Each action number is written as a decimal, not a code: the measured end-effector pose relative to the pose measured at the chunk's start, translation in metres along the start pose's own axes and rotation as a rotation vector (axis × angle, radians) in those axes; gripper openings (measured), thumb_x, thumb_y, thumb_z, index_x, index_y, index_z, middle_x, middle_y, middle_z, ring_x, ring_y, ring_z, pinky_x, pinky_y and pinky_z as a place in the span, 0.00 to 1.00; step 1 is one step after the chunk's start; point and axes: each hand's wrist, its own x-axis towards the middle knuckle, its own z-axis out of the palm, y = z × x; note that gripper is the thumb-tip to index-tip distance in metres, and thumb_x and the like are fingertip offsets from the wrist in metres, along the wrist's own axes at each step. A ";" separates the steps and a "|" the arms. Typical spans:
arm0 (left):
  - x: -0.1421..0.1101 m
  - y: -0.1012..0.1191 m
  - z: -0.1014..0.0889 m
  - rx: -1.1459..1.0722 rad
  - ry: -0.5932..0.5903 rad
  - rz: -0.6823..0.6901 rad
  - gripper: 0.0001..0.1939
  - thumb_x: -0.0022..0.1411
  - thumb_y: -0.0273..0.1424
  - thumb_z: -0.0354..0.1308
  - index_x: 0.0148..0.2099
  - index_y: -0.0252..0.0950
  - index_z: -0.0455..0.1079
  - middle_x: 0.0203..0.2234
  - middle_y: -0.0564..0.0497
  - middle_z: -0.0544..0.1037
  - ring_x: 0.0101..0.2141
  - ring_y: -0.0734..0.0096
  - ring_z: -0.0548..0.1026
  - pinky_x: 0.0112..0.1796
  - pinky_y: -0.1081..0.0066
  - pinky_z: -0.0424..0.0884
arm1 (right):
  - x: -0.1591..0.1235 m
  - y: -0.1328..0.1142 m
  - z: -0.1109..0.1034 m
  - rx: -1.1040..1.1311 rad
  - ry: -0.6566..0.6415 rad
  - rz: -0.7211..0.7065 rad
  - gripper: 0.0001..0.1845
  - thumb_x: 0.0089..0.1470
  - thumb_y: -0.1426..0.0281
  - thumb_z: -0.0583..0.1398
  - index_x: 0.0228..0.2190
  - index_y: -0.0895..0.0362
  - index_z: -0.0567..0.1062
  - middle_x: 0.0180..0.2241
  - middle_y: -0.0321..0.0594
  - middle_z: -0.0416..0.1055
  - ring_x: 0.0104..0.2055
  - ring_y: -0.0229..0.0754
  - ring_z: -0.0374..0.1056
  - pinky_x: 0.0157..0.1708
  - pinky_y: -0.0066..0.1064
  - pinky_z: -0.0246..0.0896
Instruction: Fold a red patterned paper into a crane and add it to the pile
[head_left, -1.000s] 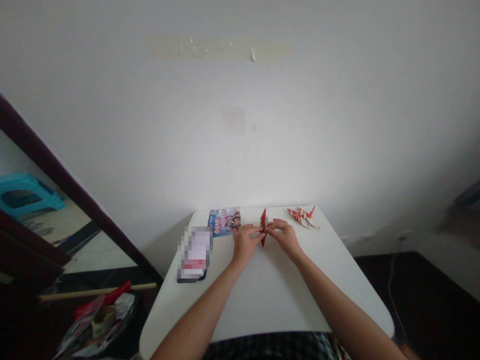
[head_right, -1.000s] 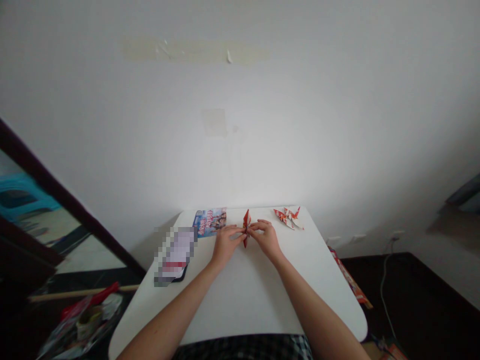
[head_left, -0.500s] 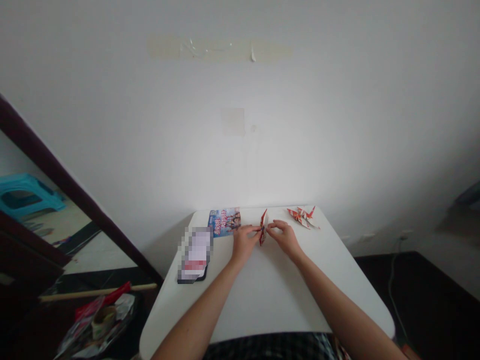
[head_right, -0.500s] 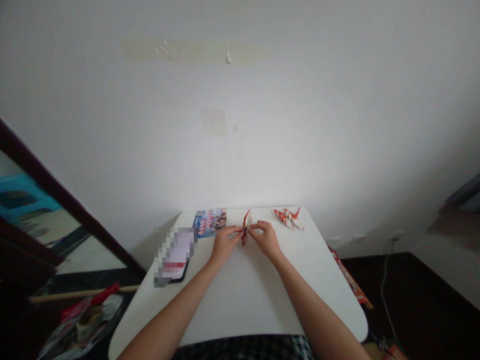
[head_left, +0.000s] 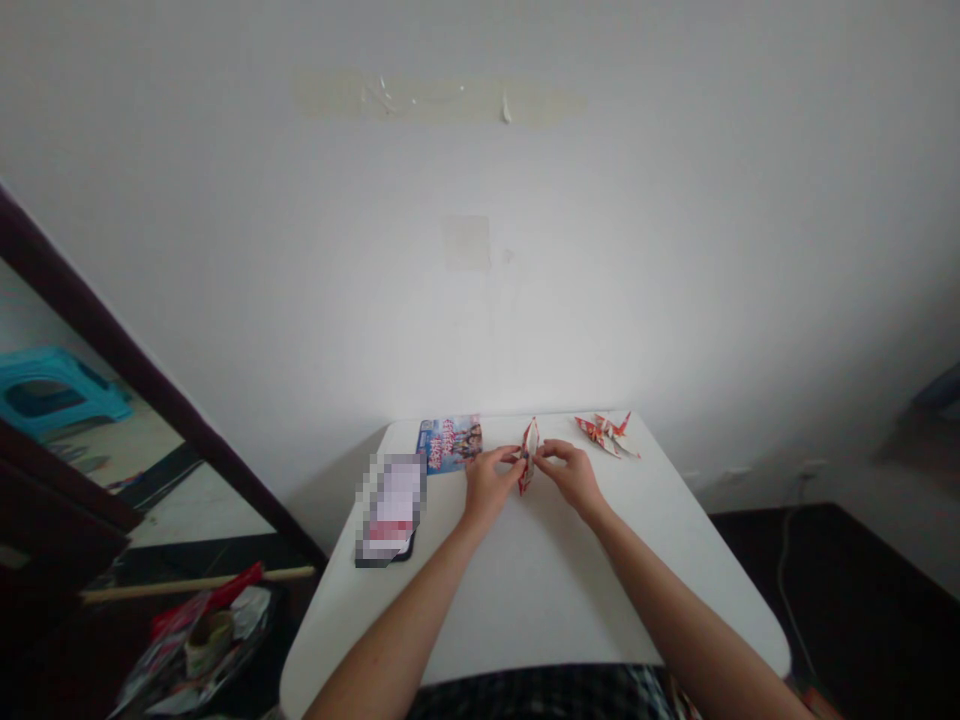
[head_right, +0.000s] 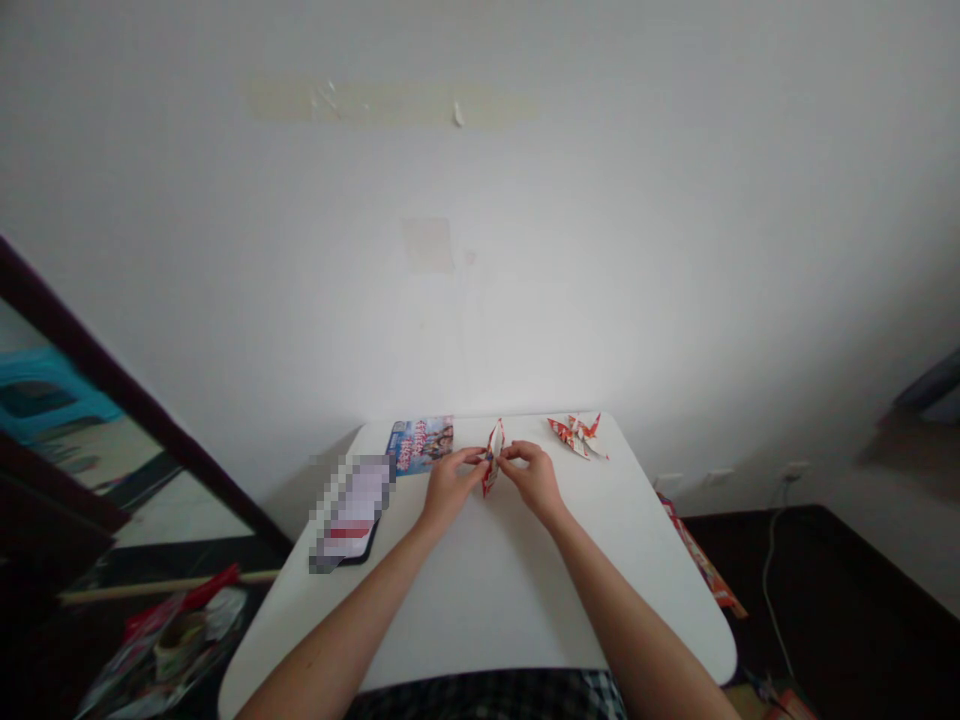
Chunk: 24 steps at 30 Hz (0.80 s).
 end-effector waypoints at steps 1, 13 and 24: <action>0.000 0.000 0.000 0.006 -0.001 0.010 0.10 0.59 0.32 0.65 0.44 0.39 0.82 0.35 0.49 0.87 0.41 0.61 0.83 0.52 0.58 0.73 | 0.000 0.000 0.000 -0.005 0.006 -0.001 0.14 0.50 0.55 0.65 0.27 0.53 0.81 0.34 0.42 0.80 0.46 0.51 0.74 0.53 0.43 0.63; 0.002 0.000 -0.001 -0.038 -0.036 0.019 0.07 0.60 0.32 0.64 0.37 0.39 0.83 0.35 0.48 0.87 0.40 0.61 0.83 0.49 0.60 0.76 | -0.002 0.005 0.003 -0.057 0.063 -0.010 0.13 0.49 0.55 0.65 0.29 0.52 0.82 0.38 0.44 0.80 0.52 0.54 0.72 0.55 0.45 0.64; 0.004 -0.002 -0.003 -0.048 -0.041 0.024 0.05 0.59 0.30 0.64 0.35 0.39 0.82 0.35 0.50 0.87 0.41 0.61 0.83 0.51 0.59 0.74 | -0.003 0.004 0.003 -0.062 0.057 -0.016 0.12 0.51 0.56 0.65 0.30 0.51 0.81 0.38 0.43 0.80 0.54 0.53 0.71 0.56 0.45 0.63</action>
